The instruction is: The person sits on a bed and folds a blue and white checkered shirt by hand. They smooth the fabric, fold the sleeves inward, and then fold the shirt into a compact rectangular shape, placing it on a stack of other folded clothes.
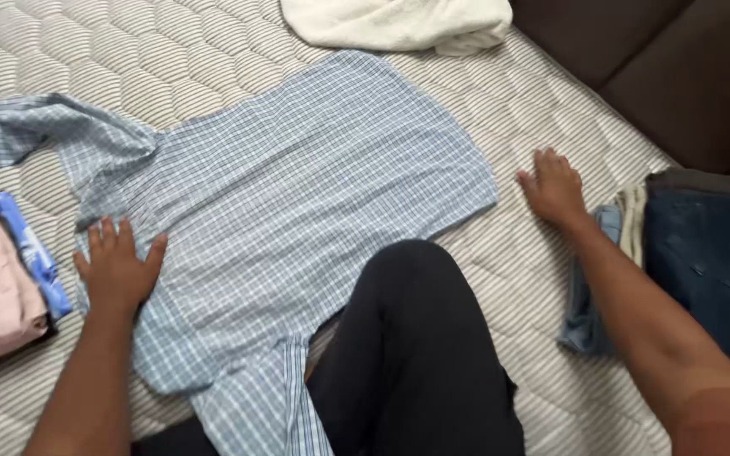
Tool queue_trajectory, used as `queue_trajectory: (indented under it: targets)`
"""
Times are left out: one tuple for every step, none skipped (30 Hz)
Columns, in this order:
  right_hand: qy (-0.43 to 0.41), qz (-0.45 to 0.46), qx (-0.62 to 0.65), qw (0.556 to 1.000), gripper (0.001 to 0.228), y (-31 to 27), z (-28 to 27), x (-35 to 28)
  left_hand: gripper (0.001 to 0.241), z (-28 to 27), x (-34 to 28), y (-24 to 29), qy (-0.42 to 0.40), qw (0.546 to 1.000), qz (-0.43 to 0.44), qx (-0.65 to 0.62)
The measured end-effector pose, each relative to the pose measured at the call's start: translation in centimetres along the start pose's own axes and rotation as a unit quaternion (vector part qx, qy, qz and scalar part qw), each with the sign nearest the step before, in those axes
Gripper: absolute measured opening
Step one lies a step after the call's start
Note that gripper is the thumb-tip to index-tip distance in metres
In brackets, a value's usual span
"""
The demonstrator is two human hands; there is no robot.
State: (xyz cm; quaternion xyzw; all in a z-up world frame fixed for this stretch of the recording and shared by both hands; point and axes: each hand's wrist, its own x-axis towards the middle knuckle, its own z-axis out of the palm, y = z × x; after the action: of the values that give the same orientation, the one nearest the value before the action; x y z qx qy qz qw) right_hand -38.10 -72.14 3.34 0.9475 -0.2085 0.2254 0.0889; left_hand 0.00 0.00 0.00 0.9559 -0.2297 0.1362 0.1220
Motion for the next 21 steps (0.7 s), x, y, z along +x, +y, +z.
queue_trajectory:
  targets:
    - [0.004, 0.0, 0.001, 1.0, 0.06, -0.3, -1.6, -0.7, 0.083, -1.8, 0.0, 1.0, 0.004, 1.0, 0.0, 0.001]
    - [-0.049, 0.079, 0.079, 0.993, 0.056, -0.6, -3.2, -1.4, 0.079, -3.5, 0.1, 2.0, -0.058, 0.998, -0.016, 0.026]
    - [-0.099, 0.156, 0.156, 0.97, 0.053, -0.8, -4.7, -1.8, 0.075, -5.1, 0.3, 3.1, -0.118, 0.991, -0.033, 0.05]
    - [-0.094, 0.155, 0.157, 0.971, 0.053, -1.3, -5.7, -2.0, 0.075, -7.8, -1.4, 5.6, -0.112, 0.992, -0.034, 0.05]
    - [-0.117, 0.197, 0.208, 0.951, 0.057, -2.4, -6.3, -2.3, 0.072, -10.7, -3.7, 7.7, -0.03, 0.999, -0.037, -0.025]
    - [-0.14, 0.238, 0.257, 0.926, 0.06, -3.5, -6.8, -2.6, 0.069, -13.5, -6.0, 9.7, 0.054, 0.993, -0.04, -0.098]
    - [-0.139, 0.229, 0.263, 0.927, 0.06, -4.0, -6.3, -2.5, 0.069, -13.6, -8.8, 10.2, 0.06, 0.993, -0.046, -0.093]
    - [-0.182, 0.29, 0.319, 0.884, 0.06, -4.6, -5.9, -2.4, 0.068, -13.7, -11.5, 10.5, 0.034, 0.986, -0.145, -0.071]
    - [-0.23, 0.344, 0.373, 0.831, 0.06, -5.7, -5.2, -2.2, 0.068, -14.0, -14.8, 10.6, 0.008, 0.968, -0.247, -0.047]
    - [-0.235, 0.331, 0.379, 0.831, 0.06, -5.2, -4.2, -1.6, 0.068, -13.1, -15.8, 10.0, 0.015, 0.965, -0.259, -0.04]
    - [-0.266, 0.331, 0.349, 0.836, 0.072, -4.9, -3.0, -0.8, 0.078, -12.4, -17.2, 9.2, -0.128, 0.935, -0.329, -0.036]
    - [-0.295, 0.329, 0.317, 0.839, 0.087, -4.9, -1.8, -0.1, 0.089, -11.6, -18.6, 8.3, -0.265, 0.879, -0.394, -0.036]
    - [-0.302, 0.315, 0.321, 0.841, 0.087, -6.4, -2.9, 0.4, 0.089, -12.2, -18.5, 8.7, -0.26, 0.874, -0.409, -0.034]
    - [-0.314, 0.309, 0.3, 0.846, 0.082, -7.8, -4.0, 0.9, 0.089, -12.8, -18.4, 8.9, -0.259, 0.875, -0.406, -0.054]
    - [-0.322, 0.308, 0.277, 0.851, 0.078, -8.5, -5.4, 1.1, 0.09, -12.9, -17.7, 9.6, -0.258, 0.877, -0.397, -0.076]
    - [-0.324, 0.299, 0.278, 0.853, 0.078, -6.7, -1.6, 2.0, 0.09, -11.0, -18.1, 8.0, -0.254, 0.875, -0.405, -0.078]
    - [-0.329, 0.297, 0.355, 0.823, 0.059, -4.7, 2.3, 2.7, 0.081, -9.0, -18.6, 6.7, -0.263, 0.868, -0.4, -0.134]
    - [-0.332, 0.294, 0.43, 0.786, 0.04, -2.8, 6.2, 3.5, 0.073, -6.9, -19.1, 5.3, -0.269, 0.859, -0.393, -0.19]
    - [-0.33, 0.288, 0.431, 0.789, 0.04, -2.1, 6.4, 3.4, 0.073, -6.5, -18.9, 4.8, -0.263, 0.859, -0.396, -0.193]
    - [-0.275, 0.298, 0.443, 0.8, 0.033, -1.4, 6.7, 3.5, 0.066, -6.2, -18.6, 4.4, -0.271, 0.86, -0.375, -0.216]
    - [-0.222, 0.31, 0.455, 0.805, 0.027, -1.1, 7.4, 2.8, 0.06, -6.0, -18.6, 3.6, -0.281, 0.86, -0.355, -0.235]
